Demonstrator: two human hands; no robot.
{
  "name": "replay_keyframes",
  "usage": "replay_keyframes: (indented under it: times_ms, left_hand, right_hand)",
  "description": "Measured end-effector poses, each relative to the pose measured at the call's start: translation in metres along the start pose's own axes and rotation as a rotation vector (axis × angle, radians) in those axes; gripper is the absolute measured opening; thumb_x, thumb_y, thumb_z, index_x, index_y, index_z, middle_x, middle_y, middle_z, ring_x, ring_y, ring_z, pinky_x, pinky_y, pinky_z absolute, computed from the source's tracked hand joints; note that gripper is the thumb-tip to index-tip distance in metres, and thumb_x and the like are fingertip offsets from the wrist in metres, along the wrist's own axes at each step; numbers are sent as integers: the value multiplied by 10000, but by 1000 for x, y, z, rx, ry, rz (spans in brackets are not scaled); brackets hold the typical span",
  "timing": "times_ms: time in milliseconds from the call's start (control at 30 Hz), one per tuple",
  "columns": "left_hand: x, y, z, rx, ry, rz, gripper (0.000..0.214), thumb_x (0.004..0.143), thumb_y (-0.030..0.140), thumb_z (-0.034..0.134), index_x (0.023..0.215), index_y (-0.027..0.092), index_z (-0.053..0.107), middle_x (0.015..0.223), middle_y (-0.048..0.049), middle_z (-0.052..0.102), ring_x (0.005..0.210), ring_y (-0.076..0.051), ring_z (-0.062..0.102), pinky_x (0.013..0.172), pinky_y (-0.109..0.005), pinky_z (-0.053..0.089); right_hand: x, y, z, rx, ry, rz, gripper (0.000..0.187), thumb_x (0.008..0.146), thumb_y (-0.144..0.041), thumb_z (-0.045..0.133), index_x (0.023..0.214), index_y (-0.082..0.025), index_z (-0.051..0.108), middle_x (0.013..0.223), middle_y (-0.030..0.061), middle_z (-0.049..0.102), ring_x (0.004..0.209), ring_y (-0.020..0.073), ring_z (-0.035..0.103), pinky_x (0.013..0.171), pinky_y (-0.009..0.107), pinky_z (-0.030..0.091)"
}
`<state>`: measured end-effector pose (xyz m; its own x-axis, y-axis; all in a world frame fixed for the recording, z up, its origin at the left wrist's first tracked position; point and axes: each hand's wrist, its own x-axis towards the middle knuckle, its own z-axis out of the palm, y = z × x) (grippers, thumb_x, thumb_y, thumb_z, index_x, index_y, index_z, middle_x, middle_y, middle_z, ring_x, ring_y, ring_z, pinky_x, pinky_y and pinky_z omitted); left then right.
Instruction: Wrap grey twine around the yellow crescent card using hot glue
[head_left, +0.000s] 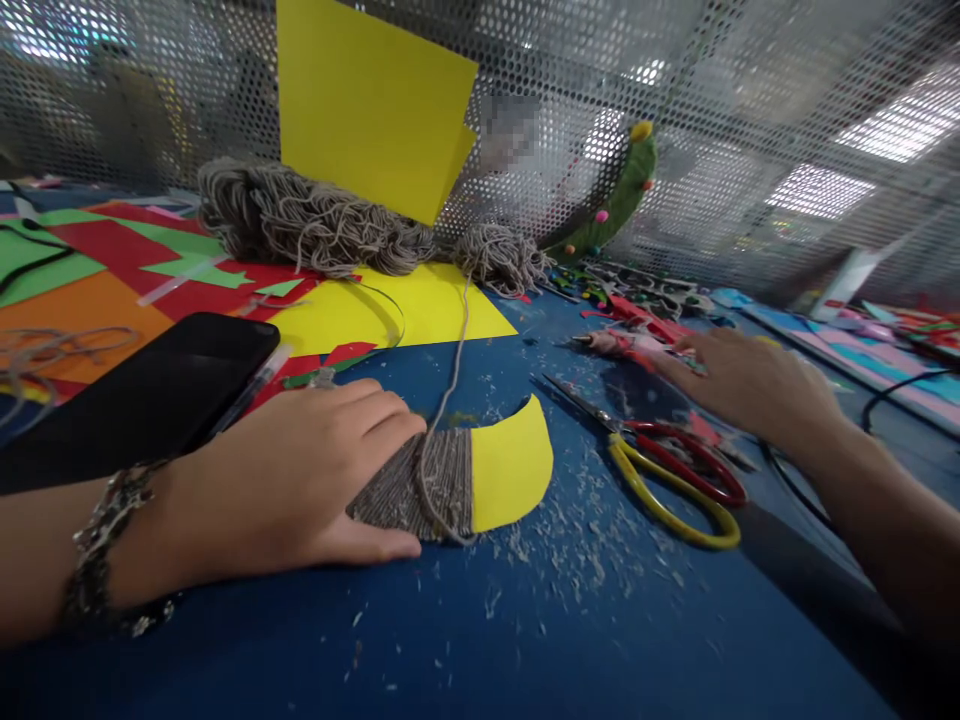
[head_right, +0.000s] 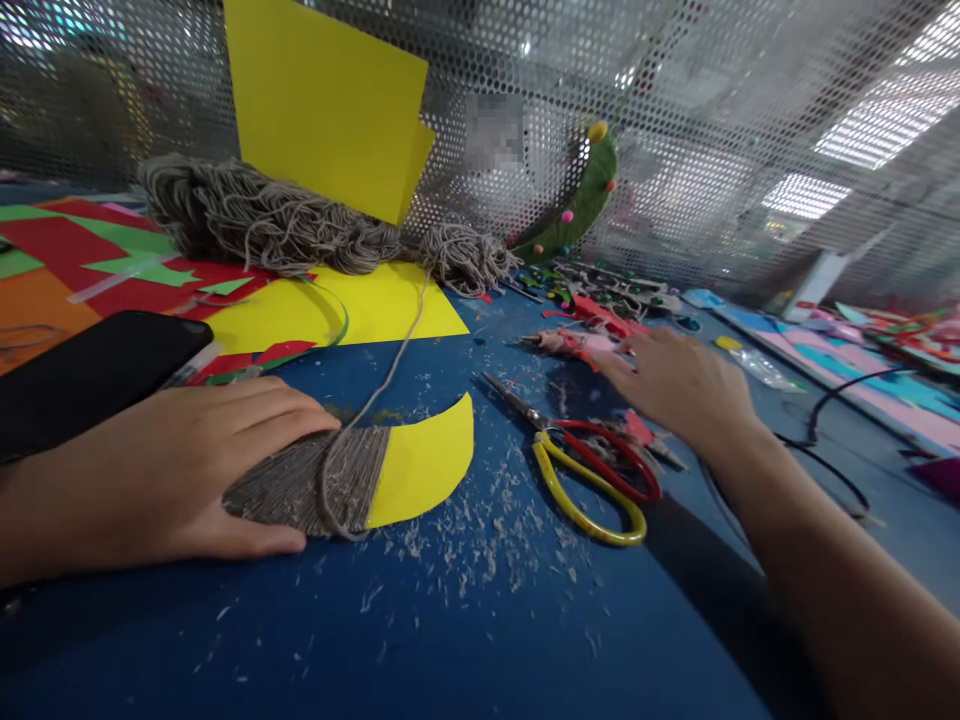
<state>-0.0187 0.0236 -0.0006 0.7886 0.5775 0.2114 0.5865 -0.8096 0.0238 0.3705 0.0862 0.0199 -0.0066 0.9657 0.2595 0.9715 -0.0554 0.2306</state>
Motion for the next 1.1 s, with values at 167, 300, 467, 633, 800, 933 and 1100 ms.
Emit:
replay_keyframes:
  times_ms: [167, 300, 467, 633, 800, 933, 1100]
  left_hand:
    - [-4, -10, -1, -83, 30, 77, 593, 706, 558, 641, 1084, 116, 526, 969, -121, 631, 856, -282, 608, 710, -388, 487]
    - [-4, -20, -7, -168, -17, 158, 577, 649, 469, 730, 1069, 142, 509, 942, -80, 626, 827, -231, 610, 670, -304, 484]
    - [-5, -26, -7, -214, -18, 204, 489, 657, 403, 741, 1007, 162, 499, 903, -45, 605, 775, -185, 583, 629, -255, 460]
    - [-6, -26, -4, -194, -12, 292, 309, 725, 370, 679, 863, 158, 502, 893, -48, 586, 764, -175, 548, 647, -270, 456]
    - [-8, -24, -4, -152, 60, 317, 227, 737, 342, 631, 809, 166, 507, 780, -18, 570, 712, -168, 518, 606, -264, 436]
    - [-9, -16, -6, -164, 96, 440, 158, 803, 315, 502, 821, 163, 539, 820, -46, 612, 737, -176, 544, 630, -278, 456]
    - [-13, -2, -4, -131, 88, 558, 253, 789, 352, 506, 877, 143, 621, 845, -63, 663, 711, -203, 586, 611, -335, 485]
  right_hand:
    - [-24, -58, -50, 160, 53, -358, 365, 880, -455, 316, 976, -244, 598, 1008, 65, 631, 936, 203, 571, 804, 341, 445]
    - [-44, -120, -75, 616, -34, -892, 202, 907, -260, 412, 946, -208, 604, 944, 40, 653, 881, 136, 599, 775, 270, 458]
    - [-38, -166, -72, 736, -260, -1128, 207, 903, -155, 422, 992, -139, 608, 1044, 67, 619, 939, 100, 566, 820, 220, 433]
    - [-28, -182, -58, 748, -310, -1226, 169, 868, -155, 490, 956, -134, 632, 989, 73, 568, 910, 110, 540, 794, 226, 439]
    - [-32, -187, -57, 730, -263, -1241, 117, 856, -142, 487, 824, -152, 599, 934, 61, 562, 903, 141, 508, 799, 273, 435]
    - [-36, -180, -62, 689, -232, -1188, 86, 853, -140, 474, 805, -151, 544, 919, 75, 578, 878, 157, 493, 790, 299, 414]
    - [-43, -162, -65, 714, -190, -1084, 151, 902, -205, 408, 795, -165, 507, 859, 56, 602, 790, 132, 506, 731, 277, 401]
